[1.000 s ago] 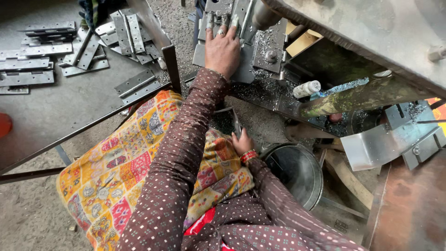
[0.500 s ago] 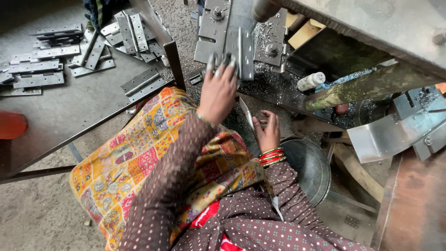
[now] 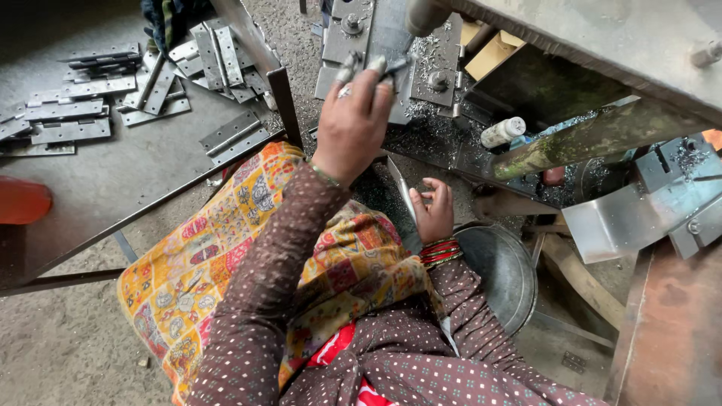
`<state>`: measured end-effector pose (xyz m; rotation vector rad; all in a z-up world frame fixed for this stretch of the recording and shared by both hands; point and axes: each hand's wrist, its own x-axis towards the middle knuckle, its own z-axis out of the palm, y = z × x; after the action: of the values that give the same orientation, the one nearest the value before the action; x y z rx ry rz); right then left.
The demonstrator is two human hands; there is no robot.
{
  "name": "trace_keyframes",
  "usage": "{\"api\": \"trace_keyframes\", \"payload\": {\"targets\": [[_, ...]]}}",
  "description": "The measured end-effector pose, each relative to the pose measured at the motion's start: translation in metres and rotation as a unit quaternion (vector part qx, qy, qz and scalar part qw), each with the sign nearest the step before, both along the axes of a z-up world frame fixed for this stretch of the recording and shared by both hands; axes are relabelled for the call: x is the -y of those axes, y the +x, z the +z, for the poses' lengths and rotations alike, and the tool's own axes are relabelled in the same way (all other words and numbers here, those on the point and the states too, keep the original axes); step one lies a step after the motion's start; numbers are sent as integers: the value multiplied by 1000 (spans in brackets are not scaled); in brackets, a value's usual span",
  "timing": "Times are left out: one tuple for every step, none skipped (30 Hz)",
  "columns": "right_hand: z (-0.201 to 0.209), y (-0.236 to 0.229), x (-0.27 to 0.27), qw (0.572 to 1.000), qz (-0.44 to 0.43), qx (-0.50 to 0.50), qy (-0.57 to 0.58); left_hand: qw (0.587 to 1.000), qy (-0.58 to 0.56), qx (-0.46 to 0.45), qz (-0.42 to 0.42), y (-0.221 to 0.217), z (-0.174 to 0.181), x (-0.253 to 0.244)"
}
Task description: The person repeatedly picks up metal hinge blanks from a tray, places them into a manual punching machine, and operates the lever to punch holes. Finished pieces are returned to the tray. The process is repeated continuously throughout the clip.
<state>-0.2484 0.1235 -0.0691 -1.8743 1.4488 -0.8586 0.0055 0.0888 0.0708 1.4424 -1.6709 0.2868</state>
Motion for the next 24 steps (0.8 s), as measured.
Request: {"api": "trace_keyframes", "payload": {"targets": [[1, 0, 0, 1000, 2, -5, 5, 998, -2, 61, 21, -1, -2, 11], [1, 0, -1, 1000, -6, -23, 1, 992, -3, 121, 44, -1, -7, 21], [2, 0, -2, 999, -13, -42, -3, 984, 38, 162, 68, -3, -13, 26], [2, 1, -1, 998, -20, -60, -8, 972, 79, 203, 93, -3, -19, 33], [3, 1, -1, 999, -18, -49, -7, 955, 120, 243, 118, -3, -25, 36], [2, 2, 0, 999, -19, -37, -5, 966, 135, 200, 97, -1, -31, 39], [2, 3, 1, 1000, -19, -25, -3, 973, 150, 156, 77, 3, -35, 40], [2, 3, 0, 999, -21, -29, -5, 978, 167, 113, 54, 6, -38, 35], [3, 3, -1, 999, -23, -34, -7, 970, 193, 115, 93, 9, -40, 31], [3, 3, -3, 999, -24, -38, -9, 960, 219, 116, 133, 12, -40, 25], [4, 3, -6, 999, -23, -42, -14, 947, 244, 117, 172, 13, -39, 17], [7, 3, -5, 999, -20, -46, -21, 955, 225, 119, 155, 11, -37, 11], [10, 4, -5, 998, -18, -50, -28, 962, 205, 120, 137, 6, -36, 5], [14, 6, -4, 999, -14, -42, -27, 968, 185, 121, 119, 1, -34, 1], [17, 8, -3, 999, -10, -34, -26, 967, 192, 135, 104, -5, -34, 0], [20, 9, -6, 999, -7, -28, -21, 964, 202, 148, 86, -13, -36, -1], [22, 10, -8, 998, -1, -45, -45, 962, 211, 161, 68, -19, -40, 0], [22, 10, -9, 996, 4, -61, -71, 965, 200, 147, 81, -23, -43, 5], [22, 10, -9, 992, 10, -78, -98, 968, 189, 133, 93, -24, -47, 13], [20, 8, -9, 987, 13, -103, -124, 971, 178, 119, 104, -24, -51, 21], [16, 5, -9, 980, 16, -128, -151, 971, 191, 106, 97, -23, -55, 28], [9, 2, -9, 972, 21, -152, -177, 971, 203, 93, 91, -20, -58, 34], [-1, -2, -9, 967, 30, -194, -161, 970, 215, 80, 85, -18, -60, 38], [-15, -3, -8, 960, 40, -234, -145, 968, 222, 85, 82, -16, -61, 40]]}}
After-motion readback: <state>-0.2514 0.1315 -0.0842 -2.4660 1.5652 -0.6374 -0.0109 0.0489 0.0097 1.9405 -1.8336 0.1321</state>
